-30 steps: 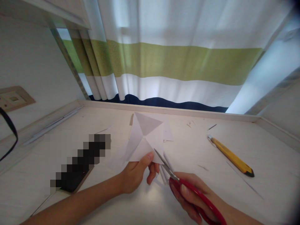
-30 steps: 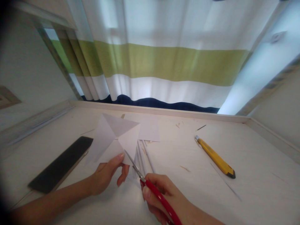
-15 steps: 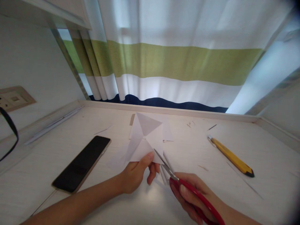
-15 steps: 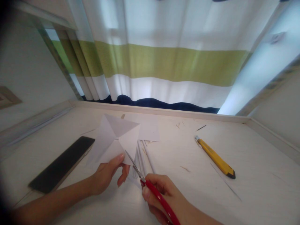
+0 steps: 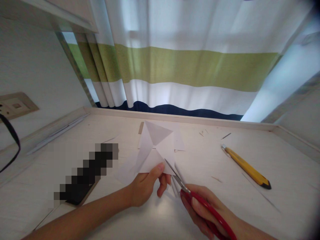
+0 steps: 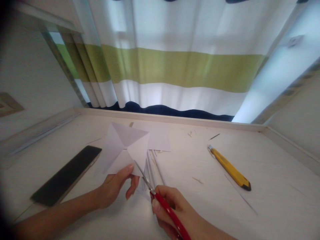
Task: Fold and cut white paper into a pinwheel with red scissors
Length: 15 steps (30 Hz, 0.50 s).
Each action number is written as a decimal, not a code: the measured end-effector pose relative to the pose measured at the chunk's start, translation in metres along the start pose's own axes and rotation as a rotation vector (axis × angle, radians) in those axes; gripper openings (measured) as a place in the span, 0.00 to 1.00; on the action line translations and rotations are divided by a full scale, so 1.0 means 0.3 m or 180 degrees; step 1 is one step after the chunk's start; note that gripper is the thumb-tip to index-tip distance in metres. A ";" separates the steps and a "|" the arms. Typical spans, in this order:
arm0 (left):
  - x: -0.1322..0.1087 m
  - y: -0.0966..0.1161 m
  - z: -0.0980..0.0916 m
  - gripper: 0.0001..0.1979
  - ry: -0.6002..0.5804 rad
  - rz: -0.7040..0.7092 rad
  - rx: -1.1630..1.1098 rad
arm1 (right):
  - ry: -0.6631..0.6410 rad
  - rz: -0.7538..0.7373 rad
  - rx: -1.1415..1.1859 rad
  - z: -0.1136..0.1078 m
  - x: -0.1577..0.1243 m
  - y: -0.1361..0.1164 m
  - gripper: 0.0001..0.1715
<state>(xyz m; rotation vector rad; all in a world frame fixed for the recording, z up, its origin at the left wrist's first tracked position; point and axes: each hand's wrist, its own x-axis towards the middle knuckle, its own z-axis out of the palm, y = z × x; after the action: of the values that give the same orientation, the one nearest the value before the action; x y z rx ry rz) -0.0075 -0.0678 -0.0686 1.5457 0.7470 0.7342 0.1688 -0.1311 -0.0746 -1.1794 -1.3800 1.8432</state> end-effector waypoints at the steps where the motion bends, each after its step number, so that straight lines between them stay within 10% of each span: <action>1: -0.001 -0.001 0.000 0.24 -0.0008 -0.0010 -0.0002 | 0.0009 0.0015 0.0006 0.000 0.000 0.001 0.29; 15: 0.001 0.000 -0.001 0.26 -0.0142 -0.0068 0.0129 | -0.0043 0.0081 0.0268 0.009 0.011 -0.017 0.31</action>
<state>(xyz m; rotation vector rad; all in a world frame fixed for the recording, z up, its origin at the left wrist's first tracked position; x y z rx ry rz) -0.0076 -0.0676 -0.0685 1.5836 0.7482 0.6702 0.1647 -0.1280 -0.0706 -1.1488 -1.2873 1.9111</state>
